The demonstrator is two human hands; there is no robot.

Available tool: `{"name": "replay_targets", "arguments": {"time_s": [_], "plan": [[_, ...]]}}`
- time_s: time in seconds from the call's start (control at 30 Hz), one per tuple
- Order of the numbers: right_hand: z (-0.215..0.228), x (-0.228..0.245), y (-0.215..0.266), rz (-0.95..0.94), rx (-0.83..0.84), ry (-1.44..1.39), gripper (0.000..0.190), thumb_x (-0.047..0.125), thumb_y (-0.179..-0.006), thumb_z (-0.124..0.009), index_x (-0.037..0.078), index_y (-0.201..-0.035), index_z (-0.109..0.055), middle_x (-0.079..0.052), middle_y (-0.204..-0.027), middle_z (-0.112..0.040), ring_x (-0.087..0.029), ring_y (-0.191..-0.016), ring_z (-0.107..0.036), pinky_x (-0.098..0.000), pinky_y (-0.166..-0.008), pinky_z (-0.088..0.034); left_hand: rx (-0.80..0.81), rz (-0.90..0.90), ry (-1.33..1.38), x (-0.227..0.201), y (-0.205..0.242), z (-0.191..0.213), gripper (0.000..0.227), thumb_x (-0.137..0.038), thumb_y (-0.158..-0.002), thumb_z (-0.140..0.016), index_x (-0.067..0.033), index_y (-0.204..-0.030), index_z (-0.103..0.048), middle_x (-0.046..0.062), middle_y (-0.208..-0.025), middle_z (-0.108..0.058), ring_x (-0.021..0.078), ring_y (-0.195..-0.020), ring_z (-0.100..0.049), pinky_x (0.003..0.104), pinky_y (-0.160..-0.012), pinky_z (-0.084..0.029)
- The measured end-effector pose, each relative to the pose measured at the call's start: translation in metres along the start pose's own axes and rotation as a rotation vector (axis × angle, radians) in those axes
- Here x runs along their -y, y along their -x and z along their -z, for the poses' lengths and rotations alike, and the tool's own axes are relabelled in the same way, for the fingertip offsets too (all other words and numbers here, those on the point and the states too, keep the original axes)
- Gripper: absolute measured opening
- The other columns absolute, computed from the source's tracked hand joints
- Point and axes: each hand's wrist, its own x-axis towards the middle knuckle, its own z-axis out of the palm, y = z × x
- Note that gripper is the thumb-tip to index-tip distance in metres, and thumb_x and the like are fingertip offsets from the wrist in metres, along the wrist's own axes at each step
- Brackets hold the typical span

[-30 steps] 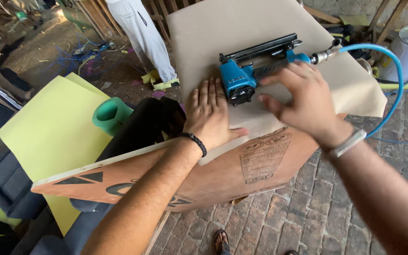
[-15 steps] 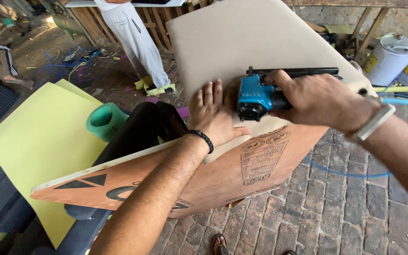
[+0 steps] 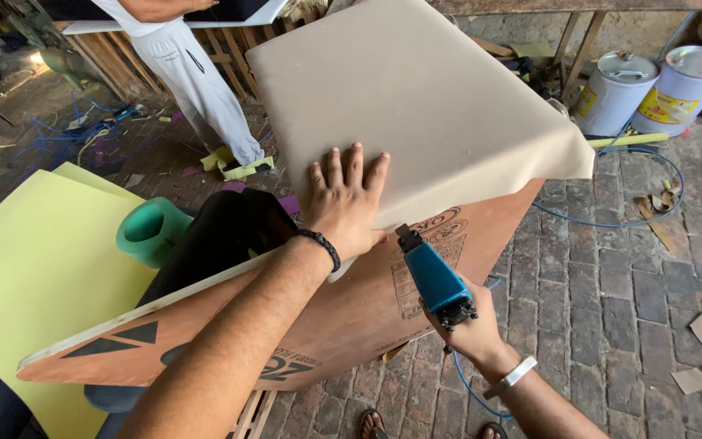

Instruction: The person staples beige fabric onto a wooden furniture frame using a pneumatic staple gun, then trims excess fabric with scissors. The person works on multiple edges and corners, smoothing the fabric before stapling.

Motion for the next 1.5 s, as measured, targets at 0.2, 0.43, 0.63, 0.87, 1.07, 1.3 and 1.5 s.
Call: {"name": "replay_targets", "arguments": {"time_s": [0.2, 0.43, 0.63, 0.87, 1.07, 1.3, 1.5], "plan": [[-0.004, 0.005, -0.002, -0.077, 0.002, -0.035, 0.03, 0.014, -0.073, -0.076, 0.002, -0.1, -0.069, -0.006, -0.072, -0.073, -0.01, -0.067, -0.066, -0.0306, -0.063, -0.054, 0.049, 0.002, 0.006, 0.001, -0.002, -0.001, 0.128, -0.047, -0.069, -0.091, -0.0171, -0.16, -0.007, 0.03, -0.164, -0.008, 0.0553, -0.148, -0.013, 0.071, -0.116, -0.012], [0.021, -0.028, 0.022, -0.431, -0.21, -0.132, 0.022, 0.013, -0.074, -0.083, -0.001, -0.079, -0.067, -0.004, -0.063, -0.063, -0.011, -0.055, -0.054, -0.0314, -0.05, -0.044, -0.054, -0.141, 0.205, 0.011, -0.031, -0.007, 0.103, -0.071, -0.085, -0.056, -0.0108, -0.161, -0.019, 0.021, -0.165, -0.017, 0.0396, -0.153, -0.017, 0.059, -0.121, -0.013], [0.048, -0.045, 0.01, -0.495, -0.393, -0.44, 0.014, 0.005, -0.075, -0.072, 0.008, -0.089, -0.073, -0.004, -0.061, -0.062, -0.014, -0.052, -0.054, -0.03, -0.052, -0.043, -0.133, -0.142, 0.206, -0.047, -0.109, -0.02, 0.067, -0.048, -0.104, -0.039, -0.0165, -0.161, -0.024, 0.026, -0.164, -0.019, 0.0476, -0.15, -0.019, 0.055, -0.122, -0.016], [0.065, -0.047, 0.01, -0.544, -0.344, -0.307, 0.006, 0.005, -0.076, -0.075, 0.0, -0.076, -0.072, -0.007, -0.065, -0.068, -0.014, -0.058, -0.062, -0.0307, -0.057, -0.048, -0.041, -0.387, 0.077, -0.089, -0.108, -0.004, 0.066, -0.041, -0.101, -0.047, -0.0363, -0.16, -0.02, 0.02, -0.167, -0.01, 0.0575, -0.147, -0.015, 0.072, -0.115, -0.014], [0.075, -0.046, 0.006, -0.403, -0.289, -0.356, 0.006, 0.003, -0.073, -0.073, 0.0, -0.078, -0.072, -0.007, -0.069, -0.072, -0.017, -0.06, -0.067, -0.0326, -0.057, -0.052, 0.113, -0.382, -0.051, -0.096, -0.096, 0.027, 0.083, -0.031, -0.092, -0.068, -0.0518, -0.156, -0.02, 0.017, -0.168, 0.003, 0.0595, -0.148, -0.007, 0.084, -0.108, -0.013], [0.085, -0.035, -0.025, -0.342, -0.232, -0.249, 0.014, 0.005, -0.073, -0.075, 0.005, -0.085, -0.07, -0.004, -0.073, -0.071, -0.014, -0.064, -0.067, -0.0305, -0.059, -0.053, 0.121, -0.373, -0.065, -0.089, -0.098, 0.024, 0.08, -0.028, -0.087, -0.078, -0.0514, -0.15, -0.036, 0.015, -0.167, 0.006, 0.0577, -0.149, -0.003, 0.083, -0.11, -0.011], [0.078, -0.034, -0.027, -0.284, -0.202, -0.226, 0.018, 0.011, -0.075, -0.078, 0.003, -0.086, -0.067, -0.003, -0.072, -0.068, -0.014, -0.063, -0.062, -0.0321, -0.058, -0.05, 0.091, -0.406, 0.085, -0.085, -0.102, 0.015, 0.078, -0.016, -0.081, -0.066, -0.0495, -0.148, -0.044, 0.015, -0.168, 0.002, 0.0535, -0.152, 0.002, 0.079, -0.114, -0.001]]}}
